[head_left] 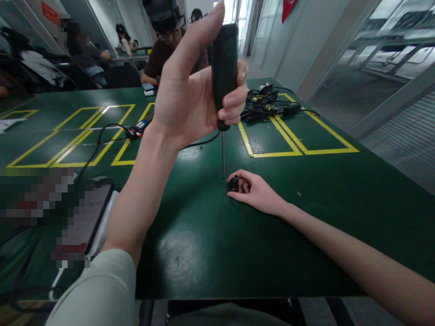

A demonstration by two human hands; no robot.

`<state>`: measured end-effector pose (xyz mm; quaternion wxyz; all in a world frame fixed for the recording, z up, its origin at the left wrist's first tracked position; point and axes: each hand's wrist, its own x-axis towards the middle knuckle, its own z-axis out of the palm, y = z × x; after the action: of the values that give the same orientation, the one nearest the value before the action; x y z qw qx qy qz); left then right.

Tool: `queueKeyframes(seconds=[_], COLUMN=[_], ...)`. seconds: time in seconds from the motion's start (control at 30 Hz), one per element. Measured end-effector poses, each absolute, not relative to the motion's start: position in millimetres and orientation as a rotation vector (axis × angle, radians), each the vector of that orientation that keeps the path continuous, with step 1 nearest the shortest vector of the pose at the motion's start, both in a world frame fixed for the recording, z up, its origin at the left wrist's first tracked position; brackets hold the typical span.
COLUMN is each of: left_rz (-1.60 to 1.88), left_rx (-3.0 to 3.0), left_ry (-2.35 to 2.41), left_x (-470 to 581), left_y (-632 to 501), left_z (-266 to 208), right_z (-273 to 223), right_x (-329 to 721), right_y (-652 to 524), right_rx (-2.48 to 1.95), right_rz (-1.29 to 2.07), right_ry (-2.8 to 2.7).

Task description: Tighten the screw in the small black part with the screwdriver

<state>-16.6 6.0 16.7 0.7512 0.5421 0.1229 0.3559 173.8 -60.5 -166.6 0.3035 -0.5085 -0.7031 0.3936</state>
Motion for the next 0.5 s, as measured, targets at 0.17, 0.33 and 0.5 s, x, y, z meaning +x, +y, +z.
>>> queueKeyframes(seconds=[0.17, 0.33, 0.5], left_rz=[0.77, 0.729, 0.66], left_rx=[1.224, 1.244, 1.282], left_ry=[0.293, 0.318, 0.24], left_x=[-13.5, -12.0, -8.1], left_y=[3.9, 0.9, 4.4], left_z=[17.5, 16.1, 9.1], right_z=[-164.6, -161.9, -162.5], right_x=[180.2, 180.3, 180.5], right_y=[-61.3, -62.7, -62.4], right_rx=[-1.289, -1.234, -1.244], right_rz=[1.092, 1.074, 1.093], right_ry=[-1.906, -1.943, -1.93])
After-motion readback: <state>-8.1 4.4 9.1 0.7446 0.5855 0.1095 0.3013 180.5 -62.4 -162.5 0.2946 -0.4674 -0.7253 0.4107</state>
